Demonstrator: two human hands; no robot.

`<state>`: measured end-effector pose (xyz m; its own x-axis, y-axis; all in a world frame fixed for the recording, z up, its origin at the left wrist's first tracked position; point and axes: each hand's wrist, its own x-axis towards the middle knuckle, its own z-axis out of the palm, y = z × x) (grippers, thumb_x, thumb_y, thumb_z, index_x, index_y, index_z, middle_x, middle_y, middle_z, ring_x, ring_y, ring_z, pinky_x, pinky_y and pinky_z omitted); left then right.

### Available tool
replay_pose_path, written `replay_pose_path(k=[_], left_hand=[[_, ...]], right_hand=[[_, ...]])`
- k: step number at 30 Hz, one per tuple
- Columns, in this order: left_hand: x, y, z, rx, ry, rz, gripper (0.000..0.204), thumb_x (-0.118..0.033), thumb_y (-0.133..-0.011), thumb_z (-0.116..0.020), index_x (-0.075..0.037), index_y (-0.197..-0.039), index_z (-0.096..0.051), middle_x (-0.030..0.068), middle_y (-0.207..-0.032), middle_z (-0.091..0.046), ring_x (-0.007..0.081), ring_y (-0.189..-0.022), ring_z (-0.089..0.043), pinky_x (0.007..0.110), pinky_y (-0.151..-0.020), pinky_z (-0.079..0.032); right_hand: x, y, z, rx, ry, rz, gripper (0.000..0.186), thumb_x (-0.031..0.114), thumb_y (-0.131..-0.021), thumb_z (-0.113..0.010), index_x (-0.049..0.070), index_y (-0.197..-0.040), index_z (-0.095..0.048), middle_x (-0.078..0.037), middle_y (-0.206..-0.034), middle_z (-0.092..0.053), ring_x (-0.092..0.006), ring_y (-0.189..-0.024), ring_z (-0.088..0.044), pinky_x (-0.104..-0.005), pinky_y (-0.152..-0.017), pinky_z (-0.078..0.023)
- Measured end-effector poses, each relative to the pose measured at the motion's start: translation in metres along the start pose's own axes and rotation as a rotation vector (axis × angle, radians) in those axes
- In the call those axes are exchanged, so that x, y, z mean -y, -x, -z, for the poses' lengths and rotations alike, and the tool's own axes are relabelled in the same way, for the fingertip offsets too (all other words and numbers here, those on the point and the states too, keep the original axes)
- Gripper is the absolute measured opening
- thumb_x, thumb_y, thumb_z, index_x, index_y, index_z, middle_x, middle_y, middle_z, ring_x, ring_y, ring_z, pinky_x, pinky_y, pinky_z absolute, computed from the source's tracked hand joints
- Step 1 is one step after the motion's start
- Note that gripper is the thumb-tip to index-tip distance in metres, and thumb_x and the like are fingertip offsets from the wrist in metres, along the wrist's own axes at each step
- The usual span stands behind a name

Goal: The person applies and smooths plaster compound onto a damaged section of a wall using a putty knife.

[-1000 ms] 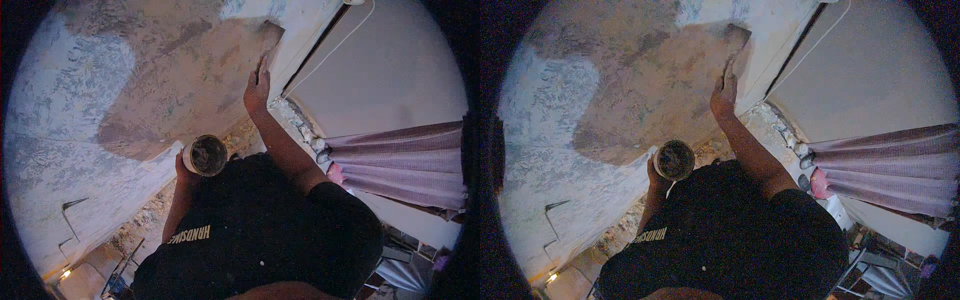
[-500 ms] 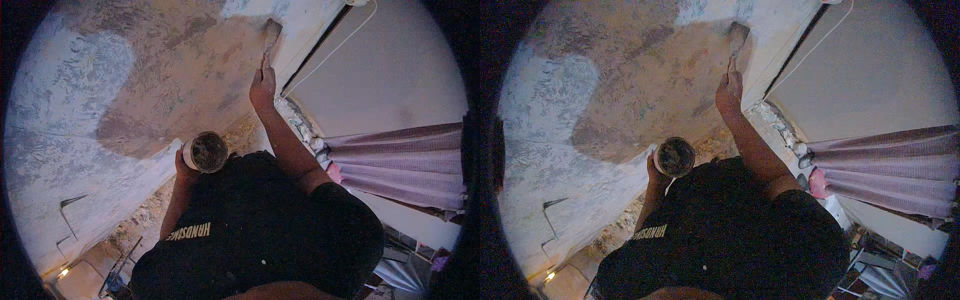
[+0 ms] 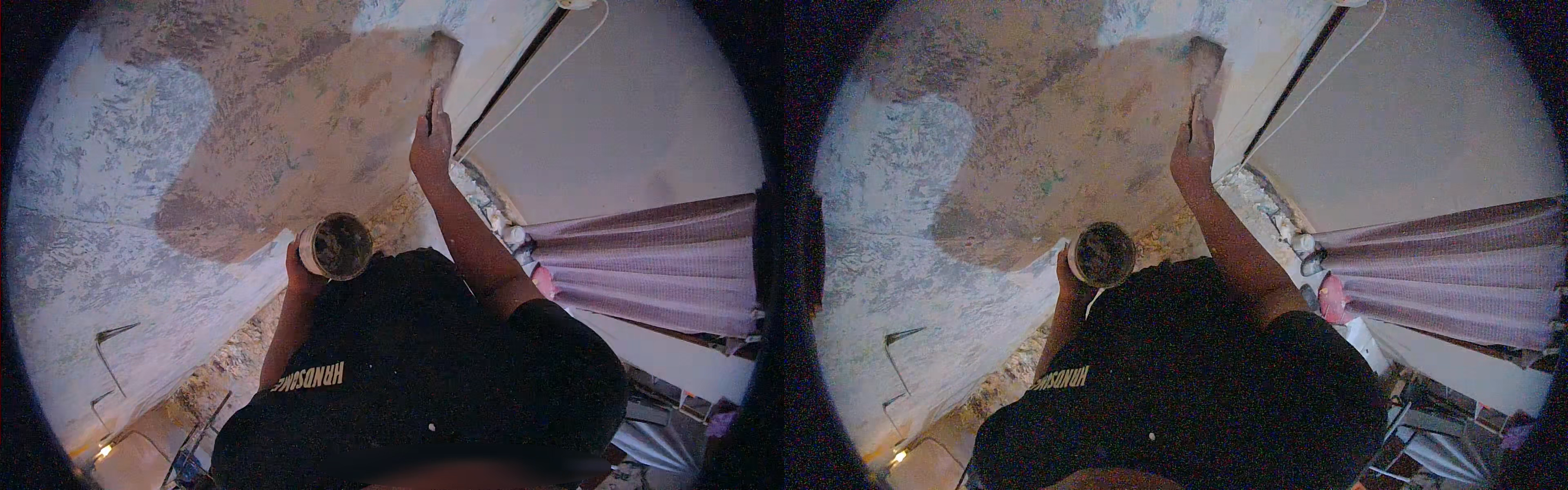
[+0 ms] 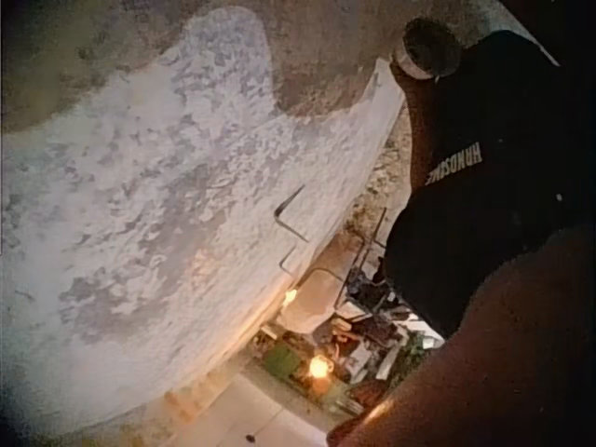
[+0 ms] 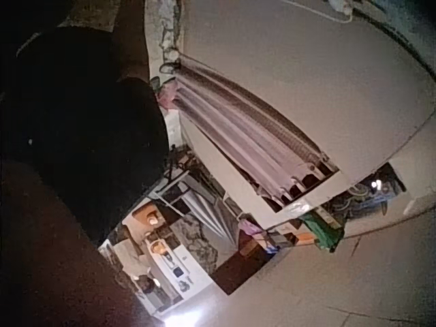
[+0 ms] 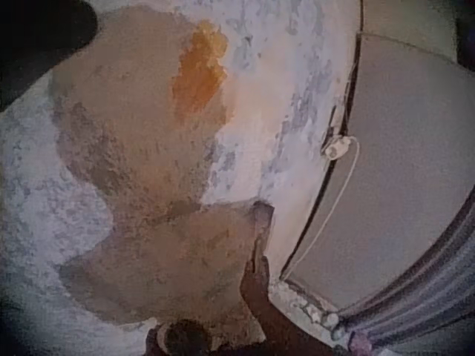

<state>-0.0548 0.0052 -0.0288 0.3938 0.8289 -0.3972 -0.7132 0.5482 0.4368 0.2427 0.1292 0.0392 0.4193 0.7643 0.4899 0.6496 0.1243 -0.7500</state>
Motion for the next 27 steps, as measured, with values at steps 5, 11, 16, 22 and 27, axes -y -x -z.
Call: replay_pose_path(k=[5, 11, 16, 22, 27], left_hand=[[-0.001, 0.005, -0.002, -0.006, 0.030, -0.018, 0.059, -0.048, -0.092, -0.030, -0.007, -0.130, -0.047, 0.0148, -0.131, -0.051, 0.0335, -0.120, -0.048, 0.050, -0.101, -0.039], [0.001, 0.002, -0.003, -0.045, 0.036, -0.018, 0.061, -0.050, -0.088, -0.037, -0.007, -0.131, -0.045, 0.0159, -0.130, -0.051, 0.0353, -0.120, -0.049, 0.051, -0.099, -0.040], [-0.001, -0.001, 0.004, 0.007, 0.021, 0.029, 0.057, -0.048, -0.092, -0.034, -0.007, -0.130, -0.047, 0.0153, -0.132, -0.049, 0.0347, -0.121, -0.047, 0.051, -0.101, -0.038], [0.002, 0.002, 0.001, 0.048, 0.060, -0.026, 0.060, -0.052, -0.091, -0.035, -0.008, -0.131, -0.046, 0.0155, -0.134, -0.048, 0.0350, -0.123, -0.046, 0.052, -0.102, -0.037], [0.004, 0.009, 0.000, -0.015, 0.087, -0.008, 0.060, -0.049, -0.089, -0.033, -0.008, -0.132, -0.045, 0.0148, -0.132, -0.050, 0.0341, -0.121, -0.047, 0.051, -0.101, -0.037]], right_hand=[[0.003, -0.003, 0.002, 0.089, 0.060, -0.042, 0.055, 0.006, -0.091, -0.046, 0.006, -0.143, -0.029, -0.021, -0.098, -0.051, -0.0359, -0.091, -0.050, -0.0428, -0.083, -0.040], [0.010, -0.005, 0.008, 0.094, -0.009, -0.037, 0.052, 0.007, -0.090, -0.047, 0.003, -0.140, -0.034, -0.022, -0.091, -0.050, -0.0380, -0.086, -0.050, -0.0439, -0.080, -0.041], [0.013, -0.001, 0.024, 0.144, 0.083, -0.073, 0.054, 0.000, -0.089, -0.044, 0.005, -0.142, -0.031, -0.026, -0.102, -0.050, -0.0397, -0.096, -0.052, -0.0451, -0.084, -0.042], [-0.008, 0.025, 0.039, -0.045, 0.059, 0.116, 0.050, 0.010, -0.093, -0.044, 0.004, -0.142, -0.032, -0.021, -0.111, -0.052, -0.0339, -0.103, -0.053, -0.0413, -0.088, -0.044], [0.002, 0.027, 0.050, 0.098, -0.707, -0.393, 0.046, 0.019, -0.096, -0.047, 0.002, -0.138, -0.035, -0.009, -0.100, -0.050, -0.0179, -0.083, -0.049, -0.0306, -0.071, -0.045]])
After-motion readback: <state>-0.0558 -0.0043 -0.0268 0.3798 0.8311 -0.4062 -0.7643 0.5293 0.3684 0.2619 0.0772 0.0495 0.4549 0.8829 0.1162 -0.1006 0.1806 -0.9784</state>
